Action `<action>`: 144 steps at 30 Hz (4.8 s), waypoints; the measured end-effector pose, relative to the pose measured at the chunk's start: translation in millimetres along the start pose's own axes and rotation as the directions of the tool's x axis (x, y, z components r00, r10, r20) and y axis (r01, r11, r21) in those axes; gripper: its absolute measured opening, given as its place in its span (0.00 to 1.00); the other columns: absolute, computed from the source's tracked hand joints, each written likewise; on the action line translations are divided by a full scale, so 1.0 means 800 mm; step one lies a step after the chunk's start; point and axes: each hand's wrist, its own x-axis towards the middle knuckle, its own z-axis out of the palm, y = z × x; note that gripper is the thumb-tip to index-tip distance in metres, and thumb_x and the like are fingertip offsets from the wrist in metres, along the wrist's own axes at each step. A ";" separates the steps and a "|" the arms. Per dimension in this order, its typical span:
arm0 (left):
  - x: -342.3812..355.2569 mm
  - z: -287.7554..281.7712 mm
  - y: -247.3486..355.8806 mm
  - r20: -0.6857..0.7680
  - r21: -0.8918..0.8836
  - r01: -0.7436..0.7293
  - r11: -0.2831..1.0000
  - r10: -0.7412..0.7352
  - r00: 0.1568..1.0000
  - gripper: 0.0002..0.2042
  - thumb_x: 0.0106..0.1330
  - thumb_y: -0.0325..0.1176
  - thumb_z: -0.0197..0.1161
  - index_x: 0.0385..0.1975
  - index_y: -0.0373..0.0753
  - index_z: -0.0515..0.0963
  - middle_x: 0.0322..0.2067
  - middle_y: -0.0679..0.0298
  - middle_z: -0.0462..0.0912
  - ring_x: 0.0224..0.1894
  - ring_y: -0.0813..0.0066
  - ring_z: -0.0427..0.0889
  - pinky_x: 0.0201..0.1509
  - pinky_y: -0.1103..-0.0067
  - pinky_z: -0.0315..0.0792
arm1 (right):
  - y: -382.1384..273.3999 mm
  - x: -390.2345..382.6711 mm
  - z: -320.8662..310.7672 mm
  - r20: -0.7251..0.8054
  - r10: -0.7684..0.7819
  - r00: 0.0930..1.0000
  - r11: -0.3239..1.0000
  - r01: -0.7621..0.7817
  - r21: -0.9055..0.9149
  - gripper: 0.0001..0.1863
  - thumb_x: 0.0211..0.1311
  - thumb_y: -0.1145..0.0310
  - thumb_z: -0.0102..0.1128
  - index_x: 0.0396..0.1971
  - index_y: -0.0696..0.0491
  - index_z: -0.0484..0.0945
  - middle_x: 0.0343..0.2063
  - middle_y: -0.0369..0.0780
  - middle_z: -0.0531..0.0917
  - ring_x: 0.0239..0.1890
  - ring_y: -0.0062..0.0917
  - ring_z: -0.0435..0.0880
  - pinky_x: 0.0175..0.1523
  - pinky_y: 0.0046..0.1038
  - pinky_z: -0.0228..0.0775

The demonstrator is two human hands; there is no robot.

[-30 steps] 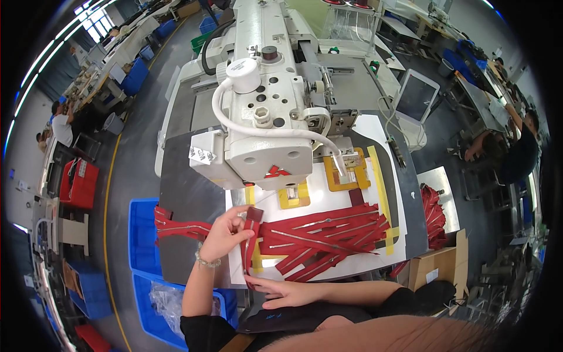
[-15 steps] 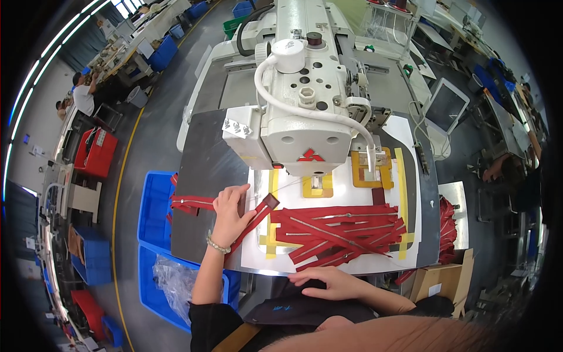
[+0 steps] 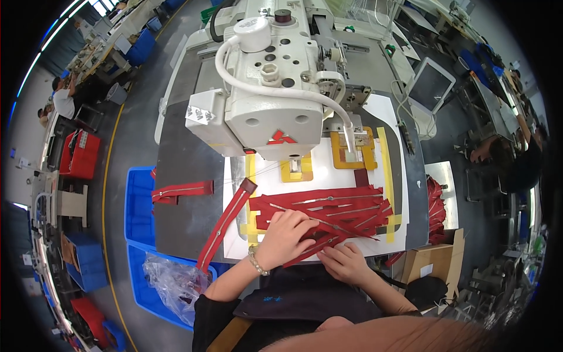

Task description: Sewing zippers onto small fabric squares using an industrial sewing machine.

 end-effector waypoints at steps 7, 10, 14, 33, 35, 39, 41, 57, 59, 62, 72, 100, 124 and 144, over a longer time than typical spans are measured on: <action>-0.019 0.016 0.016 -0.032 0.028 -0.038 0.999 0.039 0.999 0.11 0.49 0.33 0.69 0.33 0.43 0.78 0.28 0.68 0.72 0.33 0.70 0.71 0.38 0.75 0.61 | -0.006 -0.001 0.003 0.028 0.173 0.985 0.982 -0.170 -0.078 0.24 0.47 0.67 0.65 0.48 0.51 0.77 0.44 0.35 0.76 0.41 0.25 0.74 0.48 0.31 0.64; -0.023 0.013 0.012 -0.080 0.077 0.001 0.997 0.005 0.997 0.11 0.49 0.33 0.69 0.33 0.42 0.79 0.29 0.68 0.73 0.33 0.70 0.71 0.38 0.75 0.61 | -0.005 0.004 0.001 0.021 0.196 0.980 0.978 -0.193 -0.083 0.24 0.48 0.66 0.64 0.49 0.51 0.76 0.46 0.36 0.76 0.43 0.26 0.74 0.50 0.32 0.64; -0.040 0.003 0.010 -0.175 0.116 0.008 0.993 0.012 0.984 0.11 0.50 0.32 0.68 0.32 0.41 0.78 0.29 0.67 0.74 0.34 0.69 0.73 0.39 0.75 0.63 | -0.003 0.010 0.000 0.040 0.208 0.977 0.974 -0.203 -0.096 0.23 0.49 0.66 0.64 0.49 0.50 0.76 0.47 0.37 0.76 0.45 0.27 0.73 0.52 0.32 0.63; -0.702 0.030 -0.185 0.359 -0.486 0.746 -0.455 -0.882 -0.304 0.13 0.56 0.31 0.60 0.39 0.33 0.79 0.28 0.56 0.83 0.25 0.63 0.83 0.32 0.70 0.77 | -0.001 -0.013 0.015 0.106 0.184 0.977 0.980 -0.174 -0.101 0.18 0.52 0.76 0.59 0.46 0.54 0.78 0.51 0.43 0.75 0.48 0.40 0.71 0.54 0.39 0.62; -0.731 0.083 -0.201 0.099 -0.429 0.891 -0.149 -0.988 -0.117 0.14 0.58 0.32 0.60 0.43 0.34 0.77 0.29 0.56 0.83 0.29 0.61 0.84 0.35 0.68 0.77 | -0.002 -0.009 0.013 0.114 0.183 0.977 0.979 -0.171 -0.110 0.18 0.53 0.77 0.58 0.46 0.55 0.78 0.51 0.44 0.74 0.48 0.41 0.71 0.53 0.38 0.63; -0.703 0.124 -0.241 -0.136 -0.352 0.936 -0.006 -0.989 -0.057 0.23 0.57 0.37 0.61 0.53 0.38 0.69 0.39 0.49 0.79 0.43 0.55 0.79 0.47 0.65 0.71 | 0.007 -0.015 0.022 0.090 0.138 0.986 0.979 -0.123 -0.162 0.19 0.51 0.79 0.56 0.46 0.55 0.78 0.49 0.45 0.74 0.46 0.42 0.71 0.52 0.39 0.63; -0.656 0.138 -0.257 -0.114 -0.426 0.890 -0.164 -0.966 -0.233 0.31 0.55 0.40 0.63 0.60 0.40 0.64 0.48 0.43 0.76 0.53 0.50 0.74 0.58 0.66 0.66 | 0.009 -0.018 0.021 0.092 0.134 0.987 0.975 -0.114 -0.193 0.19 0.51 0.80 0.56 0.46 0.56 0.77 0.49 0.45 0.74 0.46 0.42 0.71 0.52 0.39 0.63; -0.732 0.296 -0.320 -0.505 -0.566 0.823 -0.042 -0.771 -0.387 0.22 0.59 0.43 0.59 0.50 0.39 0.70 0.38 0.43 0.79 0.44 0.43 0.77 0.49 0.61 0.69 | 0.009 -0.013 0.027 0.067 0.082 0.994 0.974 -0.066 -0.219 0.19 0.50 0.82 0.52 0.45 0.58 0.77 0.47 0.48 0.75 0.44 0.44 0.71 0.50 0.40 0.62; -0.760 0.298 -0.319 -0.522 -0.605 0.796 0.022 -0.766 -0.375 0.21 0.59 0.44 0.59 0.48 0.39 0.70 0.37 0.44 0.80 0.43 0.43 0.78 0.48 0.61 0.70 | 0.012 -0.017 0.023 0.058 0.098 0.993 0.975 -0.084 -0.204 0.19 0.49 0.83 0.53 0.45 0.58 0.77 0.47 0.48 0.75 0.44 0.44 0.71 0.50 0.40 0.62; -0.829 0.239 -0.294 -0.567 -0.643 0.761 0.084 -0.721 -0.399 0.20 0.60 0.45 0.58 0.46 0.38 0.71 0.36 0.44 0.80 0.42 0.43 0.79 0.46 0.60 0.70 | 0.021 -0.014 0.027 0.050 0.094 0.994 0.991 -0.089 -0.098 0.19 0.49 0.83 0.54 0.44 0.57 0.78 0.46 0.47 0.75 0.43 0.43 0.71 0.49 0.39 0.63; -0.711 0.001 -0.056 -0.047 -0.702 0.662 -0.263 -0.910 -0.412 0.22 0.60 0.24 0.56 0.56 0.43 0.65 0.46 0.58 0.77 0.38 0.60 0.80 0.31 0.71 0.75 | 0.014 -0.007 0.004 0.104 0.017 0.994 0.995 -0.007 -0.098 0.20 0.47 0.83 0.56 0.43 0.56 0.78 0.47 0.46 0.75 0.41 0.43 0.74 0.45 0.38 0.65; 0.068 -0.018 -0.019 0.374 -0.044 0.091 0.995 -0.068 0.925 0.23 0.52 0.29 0.64 0.49 0.43 0.66 0.39 0.61 0.69 0.41 0.61 0.77 0.37 0.68 0.73 | 0.018 0.104 -0.028 -0.078 0.612 0.787 0.709 -0.503 0.494 0.22 0.49 0.80 0.64 0.47 0.54 0.76 0.46 0.39 0.74 0.44 0.25 0.77 0.43 0.23 0.73; 0.030 -0.041 -0.052 0.008 -0.274 0.345 0.897 -0.357 0.934 0.18 0.48 0.23 0.69 0.42 0.39 0.77 0.33 0.63 0.79 0.33 0.76 0.77 0.36 0.81 0.70 | 0.058 0.086 -0.048 0.029 0.432 0.901 0.880 -0.429 0.206 0.25 0.41 0.67 0.72 0.45 0.47 0.79 0.48 0.39 0.74 0.47 0.35 0.71 0.50 0.34 0.63; -0.019 -0.019 0.003 -0.157 -0.333 -0.271 0.903 0.230 0.960 0.10 0.47 0.24 0.68 0.31 0.39 0.81 0.27 0.64 0.77 0.31 0.67 0.78 0.33 0.75 0.72 | 0.018 0.073 -0.002 0.773 0.231 0.591 -0.632 -0.513 0.581 0.07 0.60 0.69 0.62 0.26 0.55 0.75 0.17 0.29 0.74 0.16 0.08 0.64 0.22 0.12 0.51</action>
